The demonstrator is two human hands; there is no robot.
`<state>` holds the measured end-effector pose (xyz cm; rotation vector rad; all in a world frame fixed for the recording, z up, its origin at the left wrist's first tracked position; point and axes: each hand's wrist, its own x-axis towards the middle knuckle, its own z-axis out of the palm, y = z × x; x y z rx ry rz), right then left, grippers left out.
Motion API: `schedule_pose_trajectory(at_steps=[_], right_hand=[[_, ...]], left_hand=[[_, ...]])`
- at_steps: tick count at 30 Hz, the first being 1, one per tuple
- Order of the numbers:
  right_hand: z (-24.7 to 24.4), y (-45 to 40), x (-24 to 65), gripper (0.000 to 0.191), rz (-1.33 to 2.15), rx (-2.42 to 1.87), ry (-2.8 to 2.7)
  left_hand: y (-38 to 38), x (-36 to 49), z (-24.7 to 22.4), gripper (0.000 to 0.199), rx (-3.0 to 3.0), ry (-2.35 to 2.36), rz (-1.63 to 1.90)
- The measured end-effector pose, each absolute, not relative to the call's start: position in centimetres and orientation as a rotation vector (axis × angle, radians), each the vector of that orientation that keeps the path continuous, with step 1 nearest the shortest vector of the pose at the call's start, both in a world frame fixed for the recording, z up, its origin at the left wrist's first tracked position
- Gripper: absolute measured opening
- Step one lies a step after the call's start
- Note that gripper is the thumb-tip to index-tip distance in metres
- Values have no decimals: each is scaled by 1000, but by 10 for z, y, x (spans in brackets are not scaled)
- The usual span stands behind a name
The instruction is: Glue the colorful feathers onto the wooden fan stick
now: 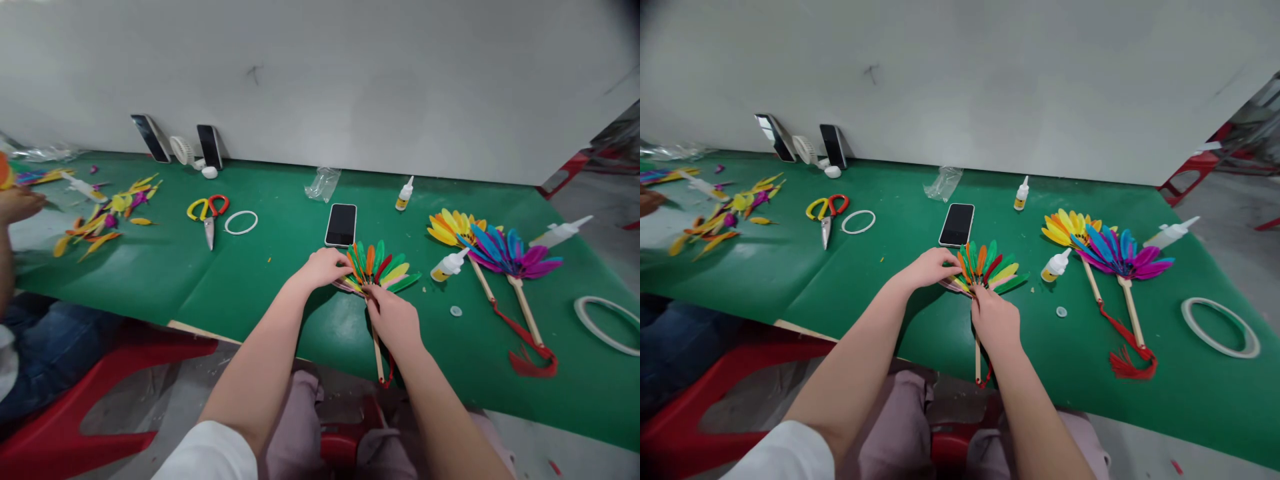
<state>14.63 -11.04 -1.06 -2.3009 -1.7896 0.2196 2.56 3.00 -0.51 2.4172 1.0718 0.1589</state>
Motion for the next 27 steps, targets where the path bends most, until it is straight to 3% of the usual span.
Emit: schedule_pose_trajectory(at_steps=[14, 27], right_hand=[[-11, -110, 146, 26, 229, -2293, -1781], [-9, -110, 145, 27, 228, -2303, -1795]], left_hand=[[28, 23, -2, 22, 2406, 982, 168], [29, 34, -12, 31, 2231, 1270, 277]])
